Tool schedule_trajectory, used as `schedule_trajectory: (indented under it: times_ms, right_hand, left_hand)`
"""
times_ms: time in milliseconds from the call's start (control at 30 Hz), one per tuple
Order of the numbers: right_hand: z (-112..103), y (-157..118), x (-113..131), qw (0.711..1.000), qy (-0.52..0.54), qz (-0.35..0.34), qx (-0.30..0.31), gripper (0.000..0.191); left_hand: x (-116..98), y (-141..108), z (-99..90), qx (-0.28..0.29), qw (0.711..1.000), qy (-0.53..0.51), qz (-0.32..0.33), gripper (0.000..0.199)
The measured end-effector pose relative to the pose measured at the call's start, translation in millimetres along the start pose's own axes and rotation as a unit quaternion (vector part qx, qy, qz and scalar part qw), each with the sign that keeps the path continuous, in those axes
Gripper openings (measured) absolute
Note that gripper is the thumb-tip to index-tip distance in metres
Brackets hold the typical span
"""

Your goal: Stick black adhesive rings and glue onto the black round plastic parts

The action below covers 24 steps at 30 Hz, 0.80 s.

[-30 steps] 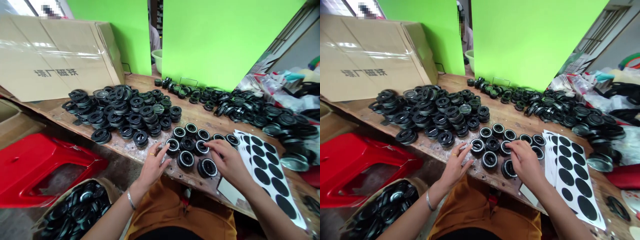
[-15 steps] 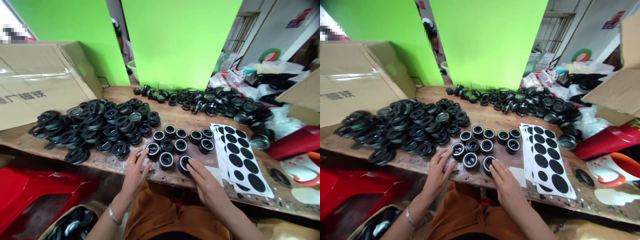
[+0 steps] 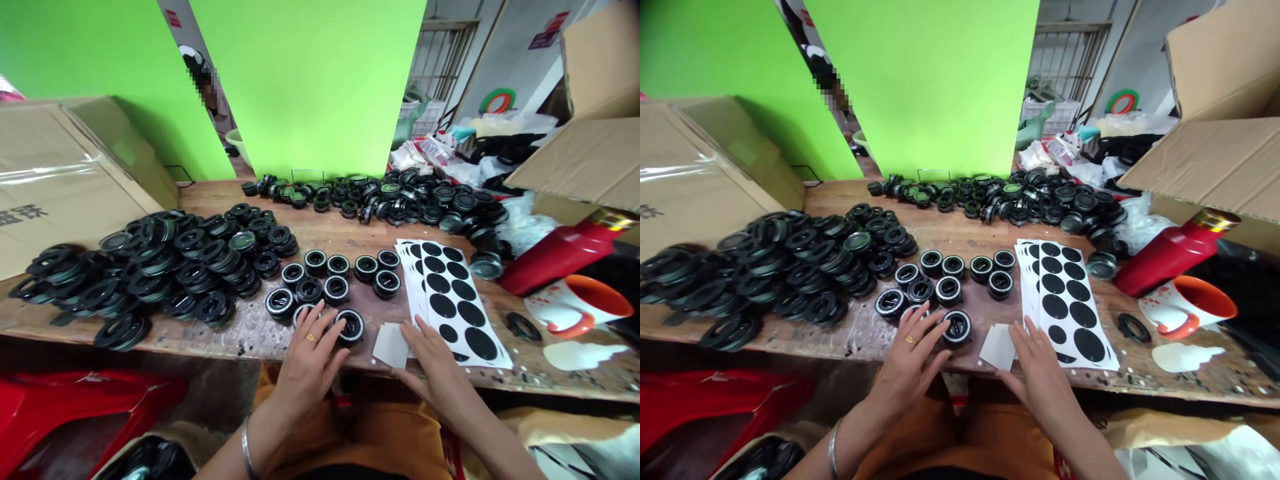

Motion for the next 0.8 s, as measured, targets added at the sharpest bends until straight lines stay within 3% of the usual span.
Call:
schedule_trajectory:
  times_ms: [200, 333, 533, 600, 733, 800]
  right_hand:
    - [7.2, 1.2, 4.7, 1.000, 0.014, 0.007, 0.005, 0.055]
    - [-7.3, 4.0, 6.4, 0.996, 0.076, 0.046, 0.015, 0.051]
    - [-43.4, 11.5, -6.3, 0.973, 0.060, 0.197, -0.108, 0.053]
    - [-41.6, 10.0, -7.7, 0.979, 0.045, 0.171, -0.104, 0.051]
    - [-17.7, 3.7, 0.5, 0.997, 0.013, 0.067, -0.019, 0.050]
    - [-8.5, 4.9, 5.5, 0.999, 0.001, 0.052, 0.013, 0.055]
  left_hand:
    - [-12.0, 5.4, 10.6, 0.046, 0.999, 0.023, -0.006, 0.035]
    - [-14.5, 6.3, 11.8, 0.043, 0.999, 0.024, -0.021, 0.034]
    - [-15.8, 5.5, 15.3, 0.043, 0.999, 0.011, -0.028, 0.037]
    - [-15.2, 4.6, 17.0, 0.042, 0.999, 0.012, -0.026, 0.039]
    - [-13.3, 5.2, 18.1, 0.037, 0.999, 0.021, -0.022, 0.041]
    - [-12.7, 5.8, 17.5, 0.039, 0.999, 0.020, -0.022, 0.041]
Point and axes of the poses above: each hand's wrist, its own y-axis towards the middle knuckle, its own z-axis out of the palm, x = y × z, the point moved 1 cm from there along y, towards the middle knuckle, and after that the axes turned 9 degrees about z, right-handed, at the moved point
